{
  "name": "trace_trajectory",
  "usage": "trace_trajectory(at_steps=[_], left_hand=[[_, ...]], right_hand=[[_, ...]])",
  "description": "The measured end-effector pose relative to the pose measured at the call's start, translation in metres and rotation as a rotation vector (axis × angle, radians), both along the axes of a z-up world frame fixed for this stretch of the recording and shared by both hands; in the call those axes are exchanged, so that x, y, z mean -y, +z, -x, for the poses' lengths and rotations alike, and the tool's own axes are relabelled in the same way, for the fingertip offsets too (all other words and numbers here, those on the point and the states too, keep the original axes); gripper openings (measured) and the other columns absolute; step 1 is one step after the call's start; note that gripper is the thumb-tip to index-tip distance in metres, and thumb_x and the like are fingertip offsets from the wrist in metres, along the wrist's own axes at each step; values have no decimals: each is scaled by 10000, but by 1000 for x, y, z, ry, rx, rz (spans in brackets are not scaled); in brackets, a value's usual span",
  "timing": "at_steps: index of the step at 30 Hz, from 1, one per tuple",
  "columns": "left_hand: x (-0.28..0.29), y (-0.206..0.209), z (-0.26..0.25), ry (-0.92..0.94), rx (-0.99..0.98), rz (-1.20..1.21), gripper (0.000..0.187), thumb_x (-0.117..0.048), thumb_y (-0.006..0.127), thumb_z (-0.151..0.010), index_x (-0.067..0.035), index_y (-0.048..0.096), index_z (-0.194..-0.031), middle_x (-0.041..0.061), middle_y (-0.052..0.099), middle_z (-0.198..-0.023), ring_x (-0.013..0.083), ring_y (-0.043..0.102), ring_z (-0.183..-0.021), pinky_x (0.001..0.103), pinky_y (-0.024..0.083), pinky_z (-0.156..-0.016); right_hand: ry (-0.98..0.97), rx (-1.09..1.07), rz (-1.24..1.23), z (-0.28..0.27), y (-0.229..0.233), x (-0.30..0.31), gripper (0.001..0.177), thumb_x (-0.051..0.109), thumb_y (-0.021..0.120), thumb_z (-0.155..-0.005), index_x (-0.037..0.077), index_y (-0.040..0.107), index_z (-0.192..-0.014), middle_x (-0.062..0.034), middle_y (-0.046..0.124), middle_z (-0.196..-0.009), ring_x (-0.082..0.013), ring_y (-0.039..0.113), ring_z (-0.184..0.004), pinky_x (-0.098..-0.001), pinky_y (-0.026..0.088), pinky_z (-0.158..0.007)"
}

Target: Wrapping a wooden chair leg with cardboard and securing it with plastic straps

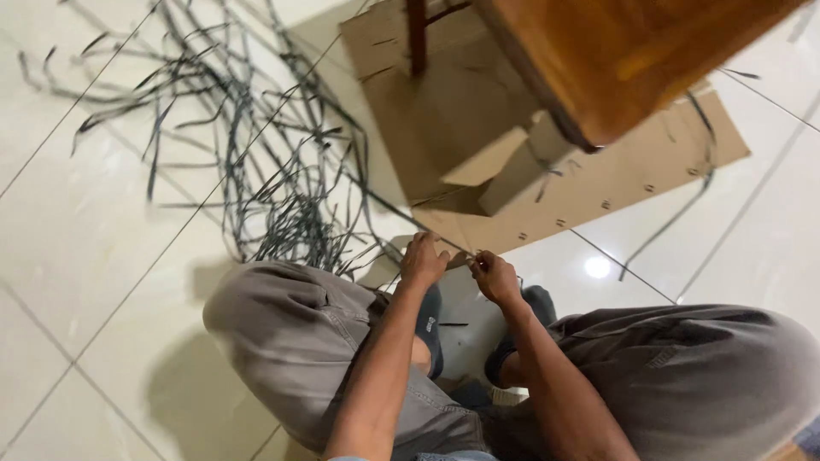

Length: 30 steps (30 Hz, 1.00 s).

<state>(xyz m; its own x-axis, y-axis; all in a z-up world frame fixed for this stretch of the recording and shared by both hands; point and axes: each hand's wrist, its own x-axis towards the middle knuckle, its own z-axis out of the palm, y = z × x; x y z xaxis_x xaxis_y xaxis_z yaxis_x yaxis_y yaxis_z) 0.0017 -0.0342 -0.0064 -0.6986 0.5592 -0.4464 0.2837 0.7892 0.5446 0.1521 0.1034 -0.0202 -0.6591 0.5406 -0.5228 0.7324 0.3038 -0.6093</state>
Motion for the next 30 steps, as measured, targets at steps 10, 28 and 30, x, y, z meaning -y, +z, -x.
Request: trace_trajectory(at_steps=[10,28,30], left_hand=[[75,18,4,222,14,80,473,-329,647,-916,-84,602,-1318,145,543,-1387,377,611,-1237,542,584,-944],[114,-8,47,482,-292,7,268,-254,668,-939,-235,737,-1198,55,700,-1059,307,651,-1125,457,580,-918],[105,55,49,610,-249,-242,264,-197,665,-969,-185,734,-1223,114,726,-983,336,685,-1022,489,575,-862]], right_hand=[[274,39,-39,35,-28,42,280,388,612,-918,211,735,-1097,0,804,-869,-330,755,-945,-483,568,-906],[377,-12,-61,67,-3,65,339,397,611,-938,120,719,-1101,-175,754,-978,-445,707,-1017,-559,545,-902],[373,-35,-72,65,1,67,320,397,628,-935,136,727,-1091,-164,757,-961,-433,712,-1005,-551,549,-902]])
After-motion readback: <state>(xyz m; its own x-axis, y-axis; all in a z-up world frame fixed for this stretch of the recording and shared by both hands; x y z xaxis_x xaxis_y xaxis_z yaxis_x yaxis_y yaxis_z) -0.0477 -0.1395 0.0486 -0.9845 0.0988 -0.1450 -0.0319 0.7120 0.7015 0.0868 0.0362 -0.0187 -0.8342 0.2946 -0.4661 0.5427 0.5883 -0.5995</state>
